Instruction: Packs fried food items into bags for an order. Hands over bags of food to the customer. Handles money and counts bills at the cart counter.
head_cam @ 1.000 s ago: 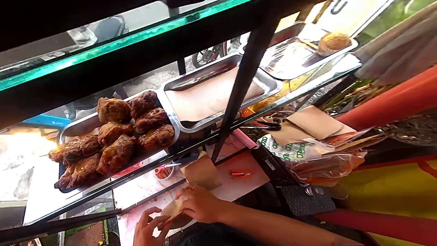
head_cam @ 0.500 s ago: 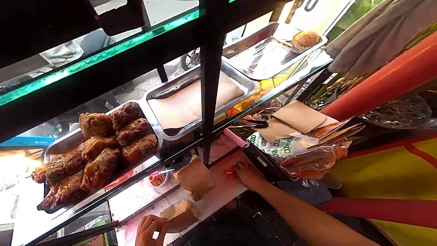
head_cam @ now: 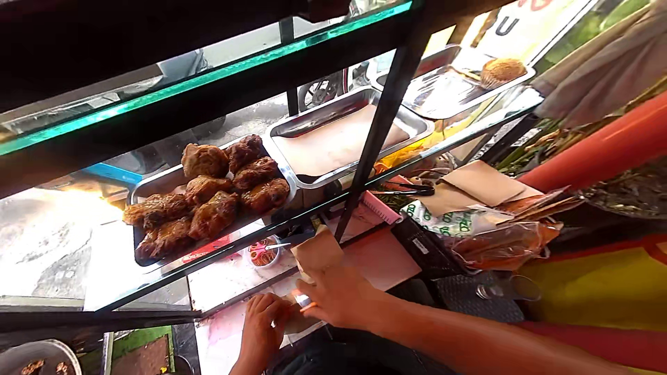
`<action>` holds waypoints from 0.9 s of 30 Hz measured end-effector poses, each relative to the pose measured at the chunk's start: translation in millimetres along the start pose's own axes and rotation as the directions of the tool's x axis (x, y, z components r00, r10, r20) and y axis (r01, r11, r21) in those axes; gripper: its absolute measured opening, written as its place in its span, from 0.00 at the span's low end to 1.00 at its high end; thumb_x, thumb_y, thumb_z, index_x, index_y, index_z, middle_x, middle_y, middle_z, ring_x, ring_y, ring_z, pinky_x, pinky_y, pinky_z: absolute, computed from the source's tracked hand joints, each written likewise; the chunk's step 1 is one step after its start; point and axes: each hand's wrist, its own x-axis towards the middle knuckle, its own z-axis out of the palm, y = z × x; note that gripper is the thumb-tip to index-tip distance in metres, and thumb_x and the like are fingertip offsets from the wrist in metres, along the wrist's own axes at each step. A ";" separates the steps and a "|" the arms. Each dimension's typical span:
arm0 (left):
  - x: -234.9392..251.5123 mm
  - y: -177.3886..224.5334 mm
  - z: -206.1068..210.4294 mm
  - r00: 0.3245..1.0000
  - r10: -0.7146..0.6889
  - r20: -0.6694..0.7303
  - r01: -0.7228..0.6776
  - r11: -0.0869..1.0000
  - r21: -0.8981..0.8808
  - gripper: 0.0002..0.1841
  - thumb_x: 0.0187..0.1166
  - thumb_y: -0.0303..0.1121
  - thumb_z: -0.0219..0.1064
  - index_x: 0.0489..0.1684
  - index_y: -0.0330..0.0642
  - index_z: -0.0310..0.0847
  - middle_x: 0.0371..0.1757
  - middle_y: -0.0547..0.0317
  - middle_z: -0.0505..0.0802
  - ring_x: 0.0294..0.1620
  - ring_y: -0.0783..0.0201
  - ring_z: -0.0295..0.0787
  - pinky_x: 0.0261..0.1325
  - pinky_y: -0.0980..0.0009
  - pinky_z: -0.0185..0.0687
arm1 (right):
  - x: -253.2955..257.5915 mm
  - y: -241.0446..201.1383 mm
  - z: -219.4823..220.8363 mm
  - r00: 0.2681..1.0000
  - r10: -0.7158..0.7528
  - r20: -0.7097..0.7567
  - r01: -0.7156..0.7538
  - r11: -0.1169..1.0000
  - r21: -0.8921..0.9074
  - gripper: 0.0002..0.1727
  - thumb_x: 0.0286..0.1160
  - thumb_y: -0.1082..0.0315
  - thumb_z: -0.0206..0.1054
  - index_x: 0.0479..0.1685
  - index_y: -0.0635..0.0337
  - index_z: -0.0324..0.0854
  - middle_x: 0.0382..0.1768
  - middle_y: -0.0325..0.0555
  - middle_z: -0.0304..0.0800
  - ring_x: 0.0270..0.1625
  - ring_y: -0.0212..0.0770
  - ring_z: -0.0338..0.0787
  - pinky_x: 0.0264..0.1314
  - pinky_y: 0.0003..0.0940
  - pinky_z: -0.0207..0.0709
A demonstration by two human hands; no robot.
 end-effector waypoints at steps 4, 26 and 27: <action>-6.3 -2.8 2.6 0.999 0.045 -0.032 -0.045 0.999 -0.019 0.09 0.83 0.47 0.66 0.43 0.62 0.94 0.44 0.76 0.93 0.53 0.73 0.87 0.69 0.62 0.78 | 23.4 -30.2 -7.5 0.982 0.023 0.189 -0.003 0.995 -0.104 0.26 0.86 0.56 0.62 0.70 0.70 0.75 0.56 0.70 0.84 0.56 0.69 0.88 0.55 0.65 0.82; -18.9 -5.3 -5.2 0.994 0.100 -0.054 -0.099 0.995 0.028 0.21 0.68 0.57 0.75 0.47 0.52 0.95 0.51 0.64 0.96 0.56 0.60 0.91 0.71 0.49 0.76 | 47.4 -56.1 -9.6 0.905 -0.265 0.331 0.364 0.886 -0.286 0.05 0.74 0.72 0.68 0.37 0.65 0.88 0.36 0.54 0.90 0.45 0.57 0.88 0.51 0.61 0.75; -18.5 -5.6 -4.8 0.993 0.100 -0.065 -0.098 0.995 0.032 0.22 0.68 0.58 0.76 0.47 0.51 0.95 0.50 0.64 0.96 0.55 0.61 0.91 0.71 0.49 0.76 | 49.3 -54.5 -7.2 0.911 -0.272 0.309 0.364 0.884 -0.295 0.05 0.73 0.73 0.68 0.35 0.65 0.88 0.36 0.54 0.90 0.44 0.57 0.89 0.49 0.61 0.75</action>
